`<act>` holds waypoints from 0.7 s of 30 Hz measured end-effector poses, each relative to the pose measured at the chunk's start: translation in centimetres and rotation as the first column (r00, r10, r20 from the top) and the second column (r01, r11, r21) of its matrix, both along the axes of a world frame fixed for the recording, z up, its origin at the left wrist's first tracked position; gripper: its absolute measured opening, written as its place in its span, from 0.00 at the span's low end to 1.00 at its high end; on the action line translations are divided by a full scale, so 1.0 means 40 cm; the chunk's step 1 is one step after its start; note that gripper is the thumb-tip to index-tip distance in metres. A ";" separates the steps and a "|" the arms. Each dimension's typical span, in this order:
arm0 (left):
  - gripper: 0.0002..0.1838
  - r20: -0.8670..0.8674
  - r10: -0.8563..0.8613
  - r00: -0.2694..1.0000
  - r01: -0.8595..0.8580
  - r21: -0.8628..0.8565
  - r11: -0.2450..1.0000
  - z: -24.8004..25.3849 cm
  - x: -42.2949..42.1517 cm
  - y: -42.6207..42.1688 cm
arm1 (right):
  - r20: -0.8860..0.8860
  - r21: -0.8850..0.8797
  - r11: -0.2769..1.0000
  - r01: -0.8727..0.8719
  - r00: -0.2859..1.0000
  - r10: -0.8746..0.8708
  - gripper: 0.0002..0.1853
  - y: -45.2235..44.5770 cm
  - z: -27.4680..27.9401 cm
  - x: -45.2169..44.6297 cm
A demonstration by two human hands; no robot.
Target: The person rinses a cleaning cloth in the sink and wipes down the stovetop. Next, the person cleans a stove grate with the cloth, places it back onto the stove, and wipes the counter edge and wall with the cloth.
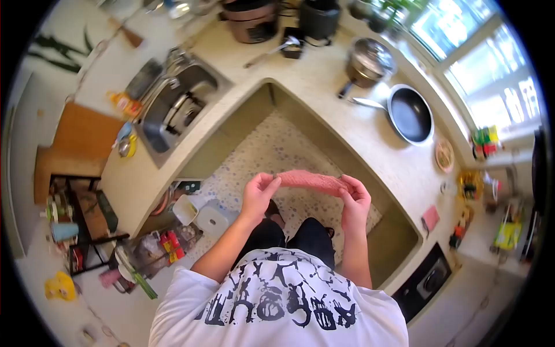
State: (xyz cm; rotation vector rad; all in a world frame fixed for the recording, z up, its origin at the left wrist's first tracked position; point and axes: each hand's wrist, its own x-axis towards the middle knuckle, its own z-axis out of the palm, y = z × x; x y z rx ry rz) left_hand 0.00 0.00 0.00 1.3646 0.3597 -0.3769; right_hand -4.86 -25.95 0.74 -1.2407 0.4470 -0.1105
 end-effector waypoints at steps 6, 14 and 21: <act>0.08 0.325 0.183 0.928 -0.258 0.204 0.944 0.006 0.112 0.406 | 0.050 0.067 0.964 -0.256 0.966 0.253 0.25 0.354 0.034 0.277; 0.08 0.355 0.421 0.835 -0.505 0.190 0.842 0.010 0.199 0.628 | 0.058 -0.768 0.477 -0.428 0.695 0.716 0.21 0.591 0.112 0.506; 0.11 0.287 0.650 0.704 -0.710 0.262 0.653 -0.014 0.396 0.684 | -0.016 -0.413 0.593 -0.691 0.657 0.754 0.05 0.656 -0.006 0.781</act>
